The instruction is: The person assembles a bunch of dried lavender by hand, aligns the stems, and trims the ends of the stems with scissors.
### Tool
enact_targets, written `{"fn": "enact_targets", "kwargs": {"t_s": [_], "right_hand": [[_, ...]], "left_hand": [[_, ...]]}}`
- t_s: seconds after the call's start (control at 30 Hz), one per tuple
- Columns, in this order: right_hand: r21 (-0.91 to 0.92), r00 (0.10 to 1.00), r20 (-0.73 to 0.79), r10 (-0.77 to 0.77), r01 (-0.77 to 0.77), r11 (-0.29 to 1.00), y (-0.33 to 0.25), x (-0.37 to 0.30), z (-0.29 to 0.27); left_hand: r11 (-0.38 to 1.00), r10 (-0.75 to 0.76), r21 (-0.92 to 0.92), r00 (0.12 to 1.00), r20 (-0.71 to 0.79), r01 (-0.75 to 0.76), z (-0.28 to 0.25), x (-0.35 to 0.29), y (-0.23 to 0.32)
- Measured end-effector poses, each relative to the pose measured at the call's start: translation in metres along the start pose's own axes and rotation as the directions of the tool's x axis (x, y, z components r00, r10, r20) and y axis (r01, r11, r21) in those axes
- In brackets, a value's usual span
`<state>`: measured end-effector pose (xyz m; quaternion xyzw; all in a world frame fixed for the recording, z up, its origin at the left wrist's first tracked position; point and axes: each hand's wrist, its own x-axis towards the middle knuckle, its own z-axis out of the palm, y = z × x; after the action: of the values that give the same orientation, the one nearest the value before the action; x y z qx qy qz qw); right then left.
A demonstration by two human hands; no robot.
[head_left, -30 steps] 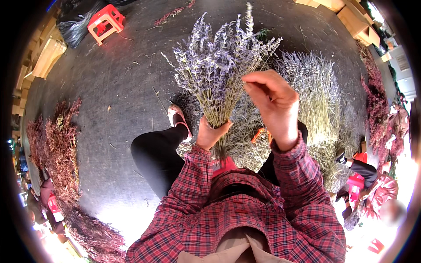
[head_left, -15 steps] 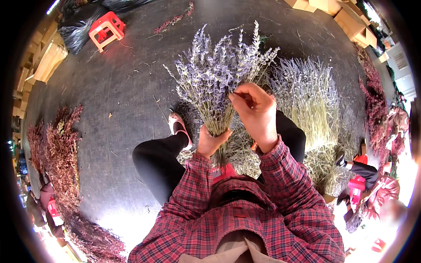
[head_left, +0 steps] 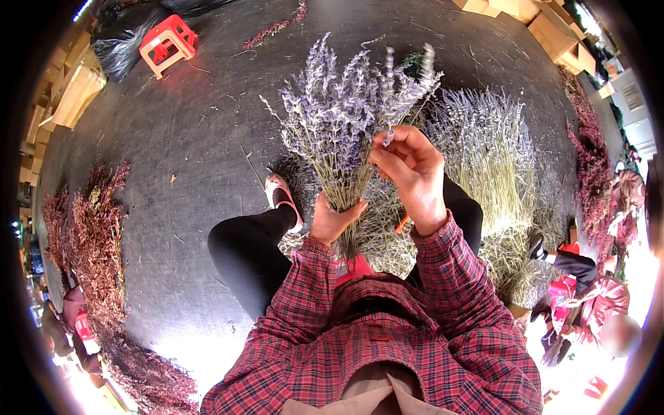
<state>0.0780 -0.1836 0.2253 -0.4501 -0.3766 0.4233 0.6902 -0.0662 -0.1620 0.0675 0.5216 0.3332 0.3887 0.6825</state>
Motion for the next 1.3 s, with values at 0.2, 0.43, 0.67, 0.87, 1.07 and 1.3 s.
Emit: {"fn": "enact_targets", "kwargs": {"t_s": [0.2,0.43,0.67,0.87,1.07,1.3], "right_hand": [[0.000,0.999,0.040,0.019,-0.019,1.000,-0.006,0.005,-0.003],[0.084,0.988,0.011,0.156,-0.156,0.984,-0.005,0.009,-0.012],[-0.154,0.973,-0.008,0.231,-0.230,0.961,-0.013,0.014,-0.011],[-0.308,0.981,0.062,0.182,-0.154,0.939,-0.017,0.027,-0.020],[-0.409,0.990,0.139,-0.027,0.082,0.909,0.000,0.034,-0.029],[-0.529,0.990,0.053,-0.129,0.138,0.837,0.009,0.030,-0.018]], "left_hand": [[0.999,-0.003,0.037,1.000,0.018,0.002,-0.001,-0.001,0.003],[1.000,-0.002,0.008,0.999,0.038,0.001,-0.001,0.000,0.003],[0.999,-0.035,0.008,0.998,0.047,0.034,0.001,-0.002,0.008],[0.999,-0.020,0.046,0.997,0.070,0.017,-0.002,-0.002,0.004],[1.000,0.002,0.026,0.996,0.088,-0.004,-0.001,0.000,-0.002],[1.000,0.018,0.016,0.996,0.087,-0.019,0.001,0.001,0.001]]}}
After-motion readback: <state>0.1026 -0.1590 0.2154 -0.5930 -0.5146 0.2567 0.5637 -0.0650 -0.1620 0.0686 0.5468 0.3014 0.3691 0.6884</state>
